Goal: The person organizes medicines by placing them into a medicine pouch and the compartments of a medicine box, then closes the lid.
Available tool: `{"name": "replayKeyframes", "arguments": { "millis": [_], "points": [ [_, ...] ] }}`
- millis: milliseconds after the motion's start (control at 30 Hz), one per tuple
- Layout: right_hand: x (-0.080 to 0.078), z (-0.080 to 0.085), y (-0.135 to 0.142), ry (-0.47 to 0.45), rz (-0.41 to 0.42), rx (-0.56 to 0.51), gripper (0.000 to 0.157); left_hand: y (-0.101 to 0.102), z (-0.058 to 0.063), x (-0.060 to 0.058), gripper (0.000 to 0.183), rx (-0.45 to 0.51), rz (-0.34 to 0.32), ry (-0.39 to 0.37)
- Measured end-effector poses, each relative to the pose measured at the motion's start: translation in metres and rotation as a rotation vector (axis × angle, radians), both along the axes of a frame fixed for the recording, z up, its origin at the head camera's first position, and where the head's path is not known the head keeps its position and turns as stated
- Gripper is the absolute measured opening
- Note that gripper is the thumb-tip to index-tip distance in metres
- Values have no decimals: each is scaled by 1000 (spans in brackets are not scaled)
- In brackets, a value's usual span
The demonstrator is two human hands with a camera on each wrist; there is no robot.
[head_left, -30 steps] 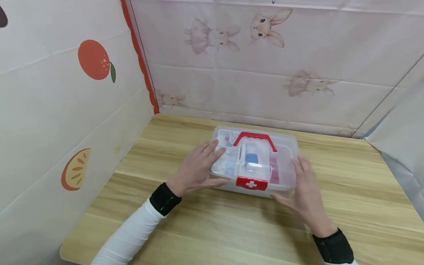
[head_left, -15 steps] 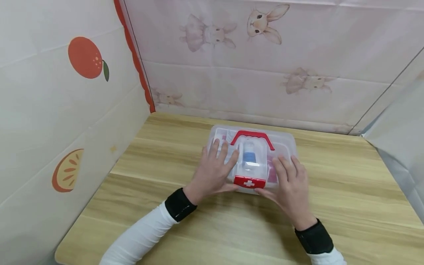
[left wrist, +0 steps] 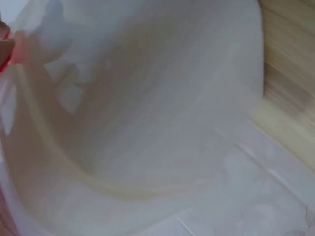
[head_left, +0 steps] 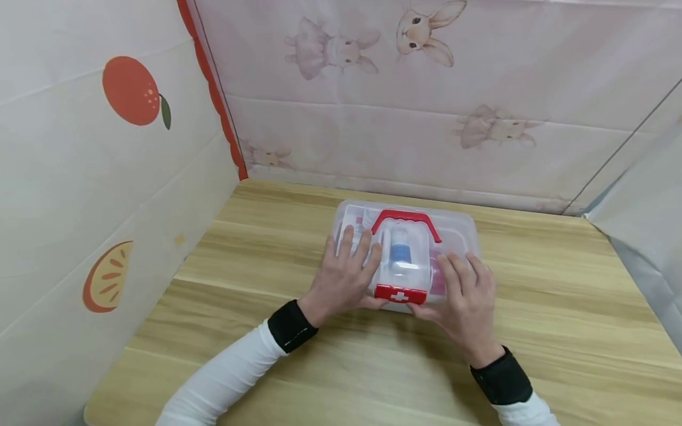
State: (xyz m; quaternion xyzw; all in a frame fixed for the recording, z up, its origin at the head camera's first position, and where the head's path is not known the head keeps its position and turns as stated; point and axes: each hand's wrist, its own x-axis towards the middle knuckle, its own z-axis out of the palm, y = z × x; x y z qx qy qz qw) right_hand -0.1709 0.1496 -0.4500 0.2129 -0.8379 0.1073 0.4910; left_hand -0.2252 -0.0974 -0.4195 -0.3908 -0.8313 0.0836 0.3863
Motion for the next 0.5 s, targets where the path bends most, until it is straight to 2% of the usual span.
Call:
{"name": "replayKeyframes", "arguments": {
  "millis": [233,367,500],
  "points": [
    [-1,-5,-1,86,-19,-13,83,1,-4,-3,93,19,-32,135],
    [-3,-8,-3,113,-40,-26,83,1,-7,-5,93,26,-34,177],
    [-4,-10,-6,105,-63,-32,82,1,-8,-5,95,14,-18,183]
  ]
}}
